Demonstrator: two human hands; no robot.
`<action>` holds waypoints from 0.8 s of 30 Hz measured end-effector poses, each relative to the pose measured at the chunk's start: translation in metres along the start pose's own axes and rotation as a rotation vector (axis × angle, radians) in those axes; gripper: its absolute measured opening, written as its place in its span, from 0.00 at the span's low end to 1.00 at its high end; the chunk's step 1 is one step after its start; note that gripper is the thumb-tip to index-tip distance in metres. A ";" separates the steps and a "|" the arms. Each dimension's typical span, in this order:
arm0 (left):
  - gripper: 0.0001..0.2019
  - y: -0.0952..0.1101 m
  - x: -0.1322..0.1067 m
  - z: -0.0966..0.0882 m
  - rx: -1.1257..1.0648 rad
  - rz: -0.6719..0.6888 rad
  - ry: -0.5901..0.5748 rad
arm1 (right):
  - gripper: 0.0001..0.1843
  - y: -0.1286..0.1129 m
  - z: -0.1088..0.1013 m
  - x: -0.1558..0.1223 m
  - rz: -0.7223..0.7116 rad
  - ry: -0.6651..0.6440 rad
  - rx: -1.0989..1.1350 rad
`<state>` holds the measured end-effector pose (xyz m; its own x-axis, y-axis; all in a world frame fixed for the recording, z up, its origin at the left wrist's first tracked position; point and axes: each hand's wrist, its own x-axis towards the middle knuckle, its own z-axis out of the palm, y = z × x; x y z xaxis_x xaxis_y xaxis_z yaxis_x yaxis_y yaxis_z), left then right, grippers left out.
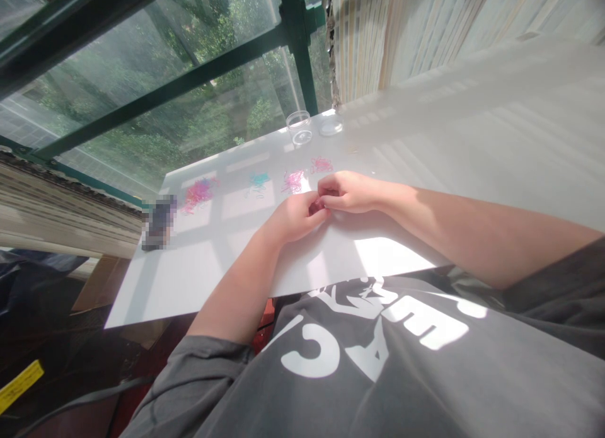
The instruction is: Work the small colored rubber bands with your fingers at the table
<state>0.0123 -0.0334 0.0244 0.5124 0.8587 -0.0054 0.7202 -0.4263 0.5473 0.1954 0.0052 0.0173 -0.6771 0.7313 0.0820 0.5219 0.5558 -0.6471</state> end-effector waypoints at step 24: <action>0.11 0.001 0.000 0.000 0.000 -0.020 0.000 | 0.07 -0.003 -0.001 0.001 0.037 -0.010 0.003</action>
<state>0.0129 -0.0339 0.0251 0.4976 0.8672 -0.0165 0.7304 -0.4087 0.5472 0.1934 0.0047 0.0203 -0.6628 0.7471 0.0504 0.5448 0.5273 -0.6521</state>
